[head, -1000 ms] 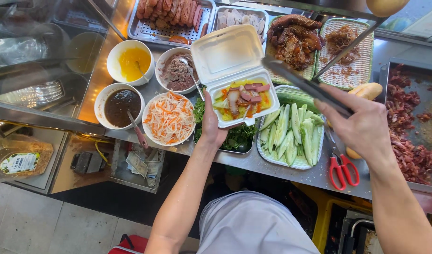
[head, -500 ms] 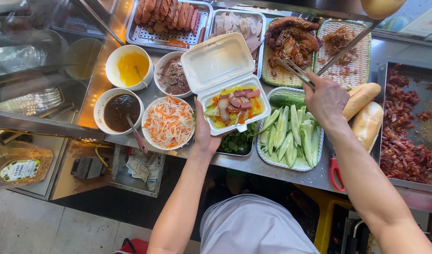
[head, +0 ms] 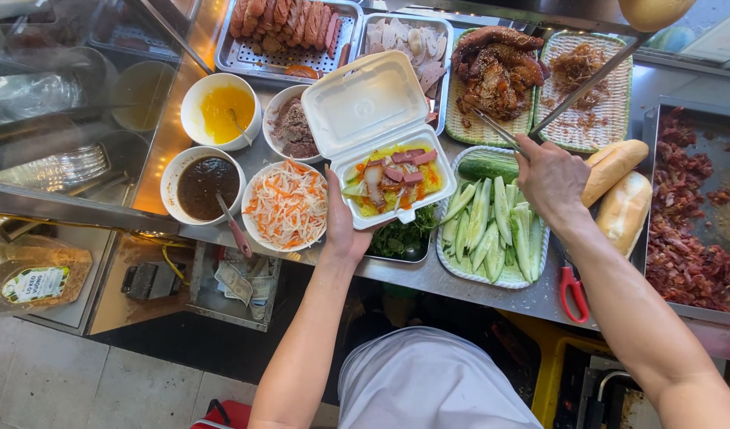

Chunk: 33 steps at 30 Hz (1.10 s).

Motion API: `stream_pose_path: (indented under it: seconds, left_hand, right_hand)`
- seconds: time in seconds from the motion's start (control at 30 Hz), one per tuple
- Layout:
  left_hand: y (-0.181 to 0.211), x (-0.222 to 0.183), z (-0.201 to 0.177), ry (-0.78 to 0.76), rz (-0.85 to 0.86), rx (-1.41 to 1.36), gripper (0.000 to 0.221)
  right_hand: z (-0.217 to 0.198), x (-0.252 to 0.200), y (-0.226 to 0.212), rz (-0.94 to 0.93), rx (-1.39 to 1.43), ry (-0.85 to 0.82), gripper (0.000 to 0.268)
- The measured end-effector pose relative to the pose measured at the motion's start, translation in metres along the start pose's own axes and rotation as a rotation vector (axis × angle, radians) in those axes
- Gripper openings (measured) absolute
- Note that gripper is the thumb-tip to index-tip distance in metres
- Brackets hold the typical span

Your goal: Prepare a takeout meal in a styrofoam container by adding rice, meat slices, cucumbers, and sauce at a food stall.

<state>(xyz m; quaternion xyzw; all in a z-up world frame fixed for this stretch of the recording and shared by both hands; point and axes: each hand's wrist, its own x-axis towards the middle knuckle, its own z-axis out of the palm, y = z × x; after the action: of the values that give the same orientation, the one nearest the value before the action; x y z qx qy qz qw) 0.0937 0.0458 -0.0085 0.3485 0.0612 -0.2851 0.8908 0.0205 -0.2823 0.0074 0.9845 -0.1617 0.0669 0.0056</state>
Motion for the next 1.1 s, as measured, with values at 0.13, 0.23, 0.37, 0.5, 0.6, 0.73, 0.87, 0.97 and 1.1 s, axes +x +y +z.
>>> stream_pose_path:
  seconds: [0.13,0.23,0.37,0.5,0.6,0.73,0.87,0.97,1.1]
  left_hand:
    - [0.002,0.002,-0.002,-0.006,-0.005,-0.017,0.079]
    - [-0.001,0.005,-0.007,-0.028,0.007,-0.044,0.079]
    - [-0.002,0.007,0.003,-0.046,-0.011,-0.054,0.079]
    - [-0.016,0.005,0.007,-0.060,-0.013,-0.077,0.079]
    - [-0.017,-0.007,0.015,-0.102,0.040,-0.105,0.078]
    - [-0.015,-0.033,0.023,-0.065,0.052,-0.150,0.075]
    - [-0.003,-0.058,0.028,-0.023,0.071,-0.177,0.073]
    - [0.017,-0.075,0.023,-0.030,0.136,-0.168,0.073]
    - [0.062,-0.088,0.009,-0.014,0.123,-0.181,0.073]
  right_hand:
    - [-0.034,-0.003,0.017,0.232,0.204,-0.150,0.038]
    - [-0.078,-0.014,0.035,0.199,0.455,-0.156,0.042]
    - [-0.131,-0.038,0.042,0.195,0.899,-0.243,0.046]
    - [-0.155,-0.046,0.016,0.201,0.951,-0.365,0.048]
    - [-0.161,-0.055,0.004,0.113,0.823,-0.393,0.047]
    - [-0.157,-0.067,0.008,-0.049,0.849,-0.333,0.047]
    - [-0.156,-0.066,-0.011,-0.241,0.883,-0.282,0.045]
    - [-0.159,-0.050,-0.024,-0.262,0.897,-0.230,0.047]
    - [-0.207,-0.015,-0.091,-0.258,0.912,-0.061,0.047]
